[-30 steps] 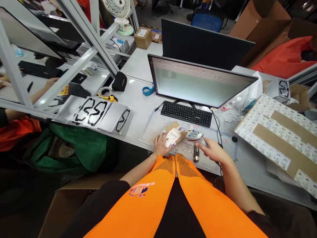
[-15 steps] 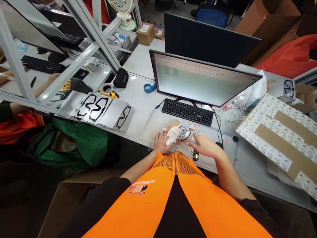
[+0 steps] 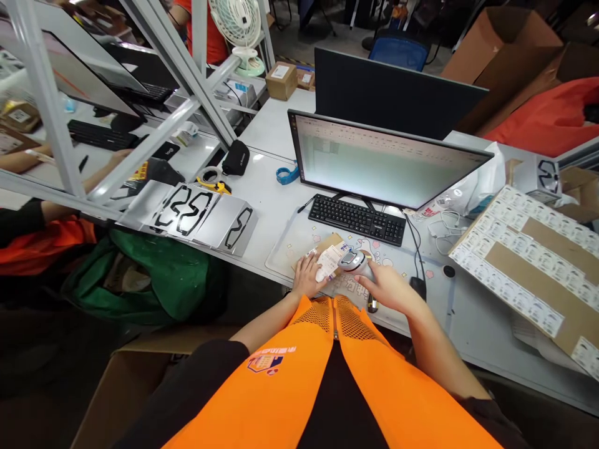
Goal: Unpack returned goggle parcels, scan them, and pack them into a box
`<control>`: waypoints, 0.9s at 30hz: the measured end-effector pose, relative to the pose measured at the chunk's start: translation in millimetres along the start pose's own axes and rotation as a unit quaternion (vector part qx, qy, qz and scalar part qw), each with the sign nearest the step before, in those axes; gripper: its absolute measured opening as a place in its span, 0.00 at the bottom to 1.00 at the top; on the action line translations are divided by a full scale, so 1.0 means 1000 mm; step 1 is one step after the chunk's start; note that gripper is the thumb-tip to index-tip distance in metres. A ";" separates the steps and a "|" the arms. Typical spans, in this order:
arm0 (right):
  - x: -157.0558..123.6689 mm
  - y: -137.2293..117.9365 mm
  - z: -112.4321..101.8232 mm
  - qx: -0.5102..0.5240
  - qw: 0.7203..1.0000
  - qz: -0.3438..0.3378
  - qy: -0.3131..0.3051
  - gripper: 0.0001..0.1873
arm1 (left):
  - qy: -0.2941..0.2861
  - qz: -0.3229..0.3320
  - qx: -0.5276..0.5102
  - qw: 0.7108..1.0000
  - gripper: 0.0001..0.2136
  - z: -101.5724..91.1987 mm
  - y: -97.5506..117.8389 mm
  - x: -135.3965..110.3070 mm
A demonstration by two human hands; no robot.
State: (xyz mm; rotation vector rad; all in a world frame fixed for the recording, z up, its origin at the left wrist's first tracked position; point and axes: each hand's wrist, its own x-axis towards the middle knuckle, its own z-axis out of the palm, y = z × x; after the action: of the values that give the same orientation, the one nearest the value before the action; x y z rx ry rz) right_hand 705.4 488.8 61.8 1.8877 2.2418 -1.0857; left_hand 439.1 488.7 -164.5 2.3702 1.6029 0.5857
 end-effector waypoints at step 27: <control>-0.057 0.002 -0.037 -0.042 0.999 -0.010 0.000 0.19 | -0.030 -0.021 -0.010 0.999 0.15 -0.007 0.004 0.003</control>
State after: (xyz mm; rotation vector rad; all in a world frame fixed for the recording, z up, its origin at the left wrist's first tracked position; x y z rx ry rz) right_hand 737.4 458.3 113.7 1.8359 2.2726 -0.9769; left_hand 440.2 490.1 -156.1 2.3120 1.6088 0.5143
